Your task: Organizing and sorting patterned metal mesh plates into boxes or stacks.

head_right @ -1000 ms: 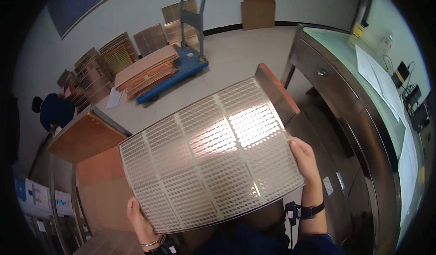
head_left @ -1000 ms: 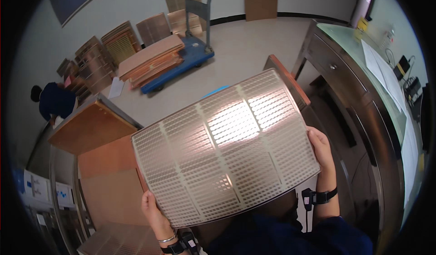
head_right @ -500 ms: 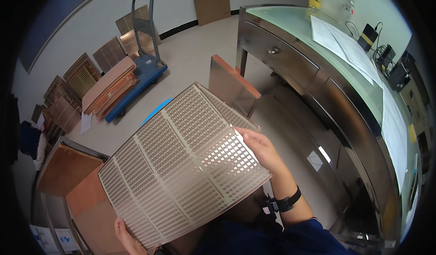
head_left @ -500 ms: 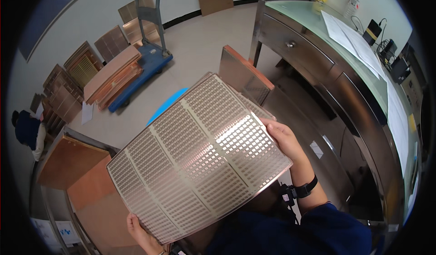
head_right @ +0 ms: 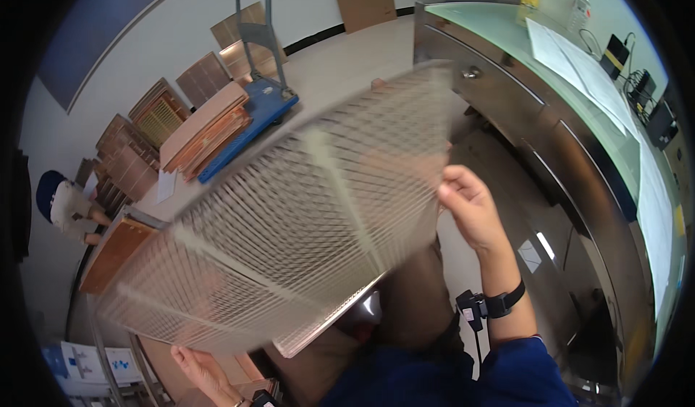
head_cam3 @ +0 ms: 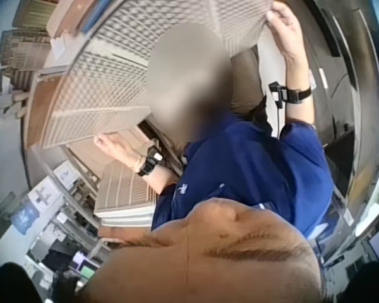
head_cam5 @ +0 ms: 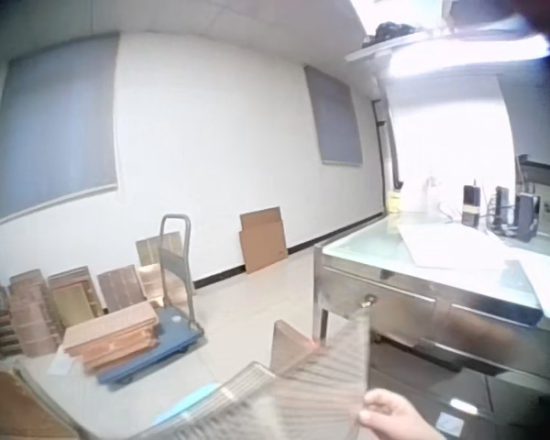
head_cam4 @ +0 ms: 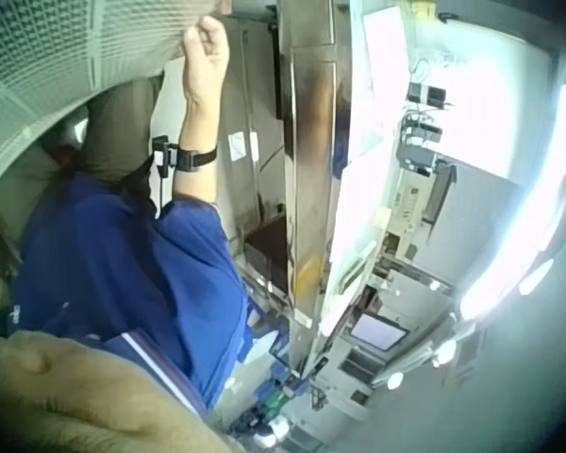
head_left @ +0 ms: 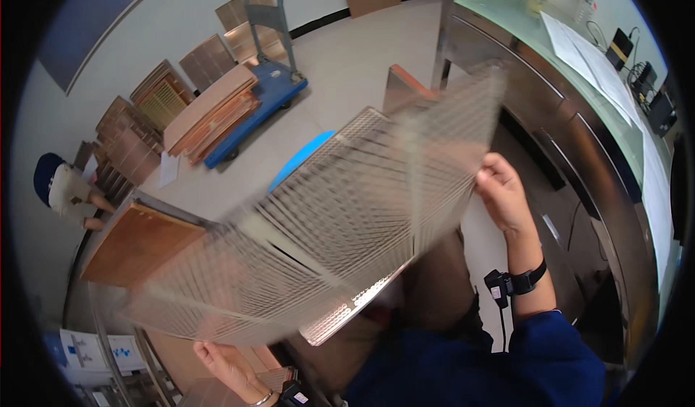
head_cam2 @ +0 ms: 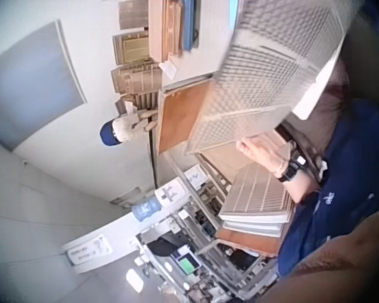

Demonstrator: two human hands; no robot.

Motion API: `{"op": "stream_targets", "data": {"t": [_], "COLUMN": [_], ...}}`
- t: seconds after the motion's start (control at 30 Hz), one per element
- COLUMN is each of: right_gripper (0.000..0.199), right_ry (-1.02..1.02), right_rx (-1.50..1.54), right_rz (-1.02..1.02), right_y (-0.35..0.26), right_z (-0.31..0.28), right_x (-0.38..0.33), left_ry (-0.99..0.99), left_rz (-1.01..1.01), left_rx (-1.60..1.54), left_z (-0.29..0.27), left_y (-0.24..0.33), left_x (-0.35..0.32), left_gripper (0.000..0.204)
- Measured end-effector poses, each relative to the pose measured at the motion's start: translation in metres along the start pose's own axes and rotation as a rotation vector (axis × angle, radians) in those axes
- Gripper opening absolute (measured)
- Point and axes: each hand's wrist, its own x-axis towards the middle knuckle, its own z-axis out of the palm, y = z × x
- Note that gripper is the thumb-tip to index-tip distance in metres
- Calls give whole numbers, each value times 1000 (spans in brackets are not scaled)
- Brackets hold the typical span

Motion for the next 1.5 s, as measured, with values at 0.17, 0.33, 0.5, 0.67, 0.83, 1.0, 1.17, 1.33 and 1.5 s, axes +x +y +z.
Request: {"op": "stream_targets", "data": {"t": [0.17, 0.33, 0.5, 0.67, 0.83, 1.0, 1.17, 1.33, 1.5], "right_gripper": [16, 36, 39, 38, 54, 73, 77, 68, 62], "right_ry": [-285, 195, 246, 326, 182, 20, -54, -178, -282], "right_rx": [505, 414, 533, 296, 306, 316, 322, 294, 232], "right_rz": [-278, -64, 346, 239, 194, 154, 239, 266, 360], "right_y": [29, 0, -20, -21, 10, 22, 36, 34, 21], "right_z": [-27, 57, 59, 89, 52, 16, 3, 15, 30], "right_x": [28, -8, -25, -39, -32, -30, -30, -36, -35], "left_ry": [-434, -116, -220, -470, -807, -648, -486, -406, -377], "left_rz": [-66, -353, -511, -710, -751, -789, -679, -582, -569], "left_rx": [-268, -302, -621, -977, -629, -544, -529, -568, -646], "left_z": [16, 95, 58, -7, 59, 65, 58, 35, 15], "left_y": [-8, 28, -2, -41, 2, 4, -4, -18, -29], "left_x": [15, -37, -45, -67, -76, -72, -60, -51, -41], "left_gripper": [28, 36, 41, 46, 53, 50, 47, 61, 63]}}
